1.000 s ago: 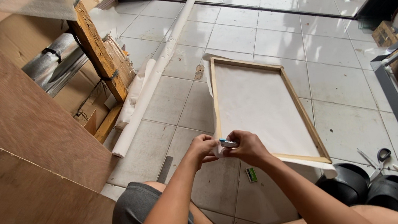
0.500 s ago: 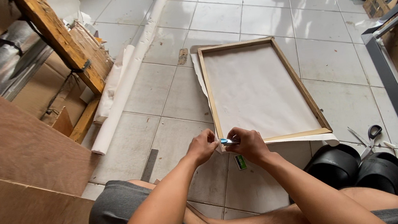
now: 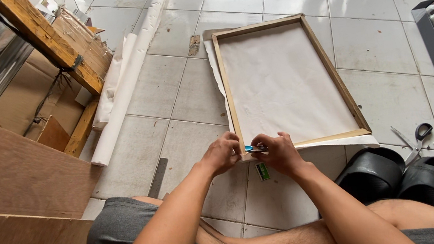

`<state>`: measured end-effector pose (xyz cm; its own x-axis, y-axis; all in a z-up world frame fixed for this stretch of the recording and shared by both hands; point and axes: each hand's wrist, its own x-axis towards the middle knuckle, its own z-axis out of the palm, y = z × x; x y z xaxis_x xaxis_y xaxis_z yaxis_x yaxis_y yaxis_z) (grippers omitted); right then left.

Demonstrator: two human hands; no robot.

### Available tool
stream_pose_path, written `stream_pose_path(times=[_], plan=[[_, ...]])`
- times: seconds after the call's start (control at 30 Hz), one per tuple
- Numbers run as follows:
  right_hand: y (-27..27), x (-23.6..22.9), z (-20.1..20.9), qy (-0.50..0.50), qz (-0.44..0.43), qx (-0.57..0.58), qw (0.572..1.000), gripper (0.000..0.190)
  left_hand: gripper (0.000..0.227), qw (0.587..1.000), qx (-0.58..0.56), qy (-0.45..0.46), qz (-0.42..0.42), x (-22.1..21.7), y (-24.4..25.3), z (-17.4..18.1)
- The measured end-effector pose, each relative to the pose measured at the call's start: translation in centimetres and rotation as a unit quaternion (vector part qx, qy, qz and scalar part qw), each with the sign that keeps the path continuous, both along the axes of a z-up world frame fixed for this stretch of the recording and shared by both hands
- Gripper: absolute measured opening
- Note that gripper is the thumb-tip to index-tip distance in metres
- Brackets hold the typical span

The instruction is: The person stretches a white canvas over a wooden frame using a staple gun. They pull the canvas taut and apply staples along the edges to secure it to the frame.

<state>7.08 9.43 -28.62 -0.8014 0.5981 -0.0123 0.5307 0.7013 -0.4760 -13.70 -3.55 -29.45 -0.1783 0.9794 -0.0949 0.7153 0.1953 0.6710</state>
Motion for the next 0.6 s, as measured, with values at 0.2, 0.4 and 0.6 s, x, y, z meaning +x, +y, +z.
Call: stream_pose_path(times=[0.2, 0.4, 0.6], plan=[[0.5, -0.5, -0.8, 0.021, -0.078, -0.074, 0.994, 0.031, 0.008, 1.000, -0.012, -0.013, 0.005, 0.4, -0.1, 2.3], [1.2, -1.3, 0.2, -0.047, -0.116, -0.110, 0.986, 0.038, 0.019, 0.997, 0.005, -0.032, 0.066, 1.1, 0.2, 1.1], [-0.1, -1.2, 4.0, -0.039, -0.036, -0.073, 0.996, 0.037, 0.016, 0.996, -0.001, -0.039, 0.075, 0.7, 0.2, 1.1]])
